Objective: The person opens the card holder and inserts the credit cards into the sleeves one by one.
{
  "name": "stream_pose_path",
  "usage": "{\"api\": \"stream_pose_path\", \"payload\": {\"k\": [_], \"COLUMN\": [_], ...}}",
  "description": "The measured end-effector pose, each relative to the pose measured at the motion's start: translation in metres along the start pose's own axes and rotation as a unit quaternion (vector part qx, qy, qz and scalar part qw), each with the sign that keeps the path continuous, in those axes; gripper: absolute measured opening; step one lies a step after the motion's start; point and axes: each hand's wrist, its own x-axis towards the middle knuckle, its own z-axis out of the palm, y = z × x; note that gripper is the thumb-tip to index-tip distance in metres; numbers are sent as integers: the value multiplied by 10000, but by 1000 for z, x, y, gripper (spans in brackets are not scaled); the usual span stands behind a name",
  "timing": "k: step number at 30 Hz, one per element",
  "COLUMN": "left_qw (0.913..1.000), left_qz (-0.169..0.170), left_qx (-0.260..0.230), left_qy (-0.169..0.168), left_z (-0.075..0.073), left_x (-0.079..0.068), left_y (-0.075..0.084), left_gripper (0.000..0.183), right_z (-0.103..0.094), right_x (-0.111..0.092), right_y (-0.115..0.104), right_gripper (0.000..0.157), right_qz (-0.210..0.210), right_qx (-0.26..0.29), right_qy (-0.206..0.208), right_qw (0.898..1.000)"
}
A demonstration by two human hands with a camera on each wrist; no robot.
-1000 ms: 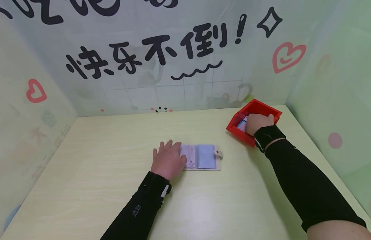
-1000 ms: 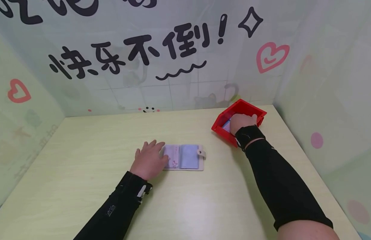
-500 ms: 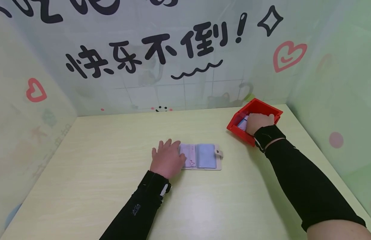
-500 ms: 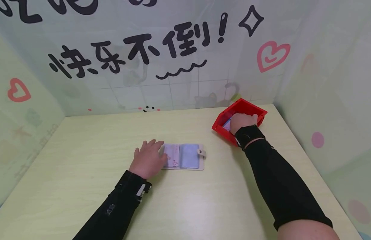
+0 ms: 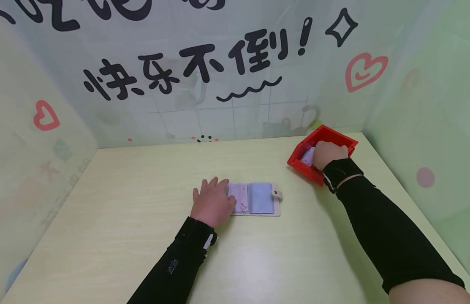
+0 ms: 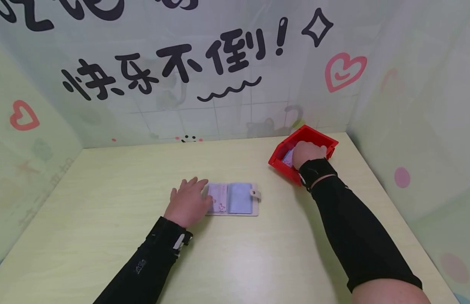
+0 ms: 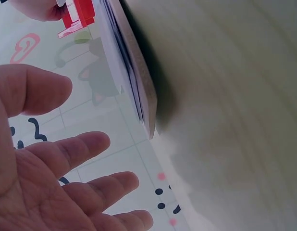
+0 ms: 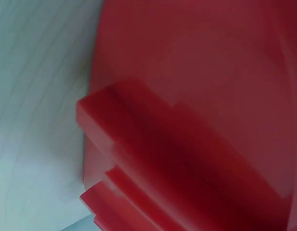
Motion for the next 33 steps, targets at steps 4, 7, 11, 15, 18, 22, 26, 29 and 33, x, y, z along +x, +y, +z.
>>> {"api": "stream_pose_path", "payload": {"k": [4, 7, 11, 15, 18, 22, 26, 29, 33], "left_qw": [10000, 10000, 10000, 10000, 10000, 10000, 10000, 10000, 10000], "left_qz": [8, 10, -1, 6, -1, -14, -19, -17, -19], "left_qx": [15, 13, 28, 57, 60, 9, -8, 27, 55], "left_qy": [-5, -2, 1, 3, -13, -34, -39, -43, -52], "left_z": [-1, 0, 1, 0, 0, 0, -1, 0, 0], "left_x": [0, 0, 0, 0, -1, -1, -1, -1, -1], "left_y": [1, 0, 0, 0, 0, 0, 1, 1, 0], "left_gripper": [52, 52, 51, 51, 51, 52, 52, 52, 52], "right_z": [-6, -10, -13, -18, -21, -21, -22, -24, -28], "right_x": [-5, -4, 2, 5, 5, 3, 0, -1, -3], "right_y": [-1, 1, 8, 15, 18, 19, 17, 16, 17], "right_gripper": [39, 31, 28, 27, 27, 26, 22, 21, 22], "right_qz": [-3, -71, -347, -502, -458, -370, -268, -209, -231], "right_qx": [92, 208, 395, 614, 803, 980, 1072, 1100, 1123], "right_qy": [-21, -51, -111, -248, -247, -104, 37, 69, -27], "right_qw": [10000, 9997, 9986, 9965, 9954, 9944, 9939, 9937, 9934]}}
